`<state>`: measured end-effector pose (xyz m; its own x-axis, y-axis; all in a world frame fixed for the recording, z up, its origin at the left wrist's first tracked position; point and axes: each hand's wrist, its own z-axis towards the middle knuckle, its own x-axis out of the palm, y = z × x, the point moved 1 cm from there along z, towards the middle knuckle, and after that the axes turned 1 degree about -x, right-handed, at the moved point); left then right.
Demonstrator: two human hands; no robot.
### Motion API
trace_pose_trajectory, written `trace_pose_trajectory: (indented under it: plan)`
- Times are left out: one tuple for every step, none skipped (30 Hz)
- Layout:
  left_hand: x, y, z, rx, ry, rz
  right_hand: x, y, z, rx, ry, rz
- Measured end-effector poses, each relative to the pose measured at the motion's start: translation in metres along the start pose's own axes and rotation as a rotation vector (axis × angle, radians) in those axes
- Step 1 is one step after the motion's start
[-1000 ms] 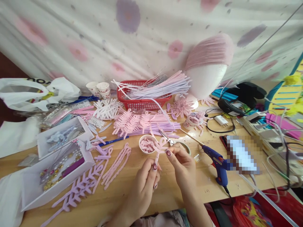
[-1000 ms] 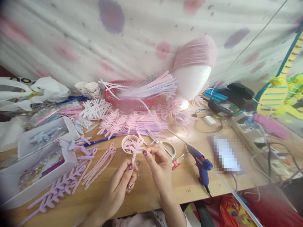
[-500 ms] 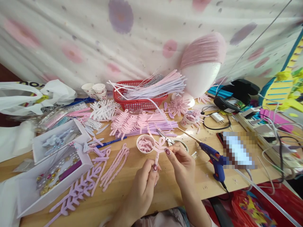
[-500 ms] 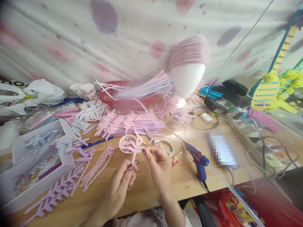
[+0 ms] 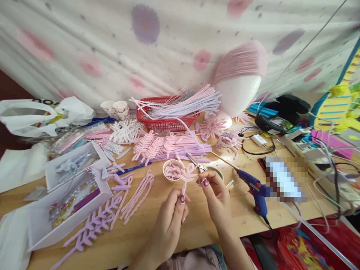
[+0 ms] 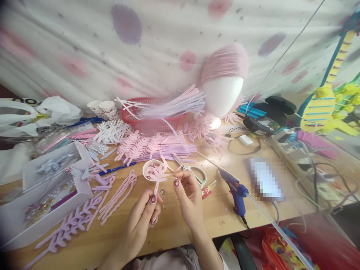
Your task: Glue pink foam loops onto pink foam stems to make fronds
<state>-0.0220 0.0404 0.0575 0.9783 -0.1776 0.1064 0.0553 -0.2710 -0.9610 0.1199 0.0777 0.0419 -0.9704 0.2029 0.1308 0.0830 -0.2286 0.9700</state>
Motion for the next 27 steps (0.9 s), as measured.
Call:
trace_pose_trajectory:
  plan:
    - [0.0,0.0,-0.001,-0.01,0.0,-0.009,0.0,0.0,-0.001,0.013,0.0,0.003]
    - [0.001,0.001,-0.001,-0.019,0.002,-0.019,0.0,-0.001,-0.003,0.023,0.003,0.009]
    - [0.001,0.001,-0.002,-0.029,0.006,-0.028,0.001,0.0,-0.004,0.033,0.009,0.016]
    - [0.001,0.001,-0.004,-0.038,0.011,-0.037,0.002,0.0,-0.005,0.043,0.021,0.024]
    - [0.002,0.002,-0.005,-0.046,0.015,-0.043,0.003,0.001,-0.006,0.048,0.034,0.033]
    - [0.002,0.003,-0.006,-0.053,0.017,-0.048,0.004,0.001,-0.006,0.051,0.047,0.039]
    - [0.002,0.004,-0.008,-0.057,0.018,-0.054,0.005,0.002,-0.007,0.05,0.058,0.043]
    - [0.002,0.005,-0.009,-0.061,0.018,-0.061,0.005,0.002,-0.008,0.046,0.066,0.044]
    - [0.002,0.007,-0.01,-0.063,0.016,-0.072,0.006,0.002,-0.01,0.042,0.074,0.04]
    - [0.002,0.01,-0.011,-0.066,0.016,-0.088,0.006,0.002,-0.011,0.038,0.079,0.032]
    - [0.002,0.013,-0.012,-0.072,0.016,-0.107,0.006,0.001,-0.013,0.038,0.084,0.02]
    - [0.002,0.017,-0.012,-0.078,0.018,-0.127,0.005,-0.001,-0.015,0.04,0.085,0.003]
    - [0.002,0.021,-0.012,-0.081,0.018,-0.141,0.004,-0.003,-0.017,0.042,0.083,-0.015]
    - [0.003,0.026,-0.012,-0.082,0.018,-0.149,0.004,-0.005,-0.019,0.045,0.077,-0.029]
    - [0.003,0.03,-0.012,-0.08,0.02,-0.149,0.003,-0.007,-0.021,0.049,0.068,-0.035]
    - [0.003,0.035,-0.012,-0.077,0.022,-0.146,0.002,-0.009,-0.023,0.053,0.059,-0.032]
    - [0.003,0.039,-0.012,-0.076,0.024,-0.142,0.001,-0.011,-0.025,0.061,0.051,-0.021]
    - [0.004,0.042,-0.011,-0.077,0.031,-0.143,0.0,-0.012,-0.027,0.075,0.044,-0.007]
    - [0.004,0.046,-0.011,-0.08,0.04,-0.147,-0.001,-0.014,-0.028,0.095,0.038,0.007]
    - [0.004,0.048,-0.011,-0.084,0.05,-0.152,-0.001,-0.015,-0.029,0.115,0.029,0.019]
    - [0.004,0.05,-0.011,-0.085,0.06,-0.159,-0.002,-0.017,-0.03,0.135,0.022,0.03]
    - [0.004,0.051,-0.011,-0.083,0.068,-0.164,-0.002,-0.018,-0.031,0.152,0.019,0.039]
    - [0.005,0.052,-0.011,-0.08,0.072,-0.169,-0.002,-0.018,-0.031,0.166,0.018,0.048]
    - [0.005,0.053,-0.011,-0.078,0.071,-0.172,-0.002,-0.019,-0.032,0.18,0.018,0.057]
    - [0.005,0.054,-0.011,-0.077,0.067,-0.175,-0.002,-0.02,-0.032,0.2,0.022,0.068]
    - [0.005,0.054,-0.011,-0.078,0.06,-0.175,-0.001,-0.02,-0.032,0.228,0.031,0.084]
    - [0.005,0.055,-0.011,-0.08,0.052,-0.172,0.0,-0.021,-0.032,0.26,0.042,0.101]
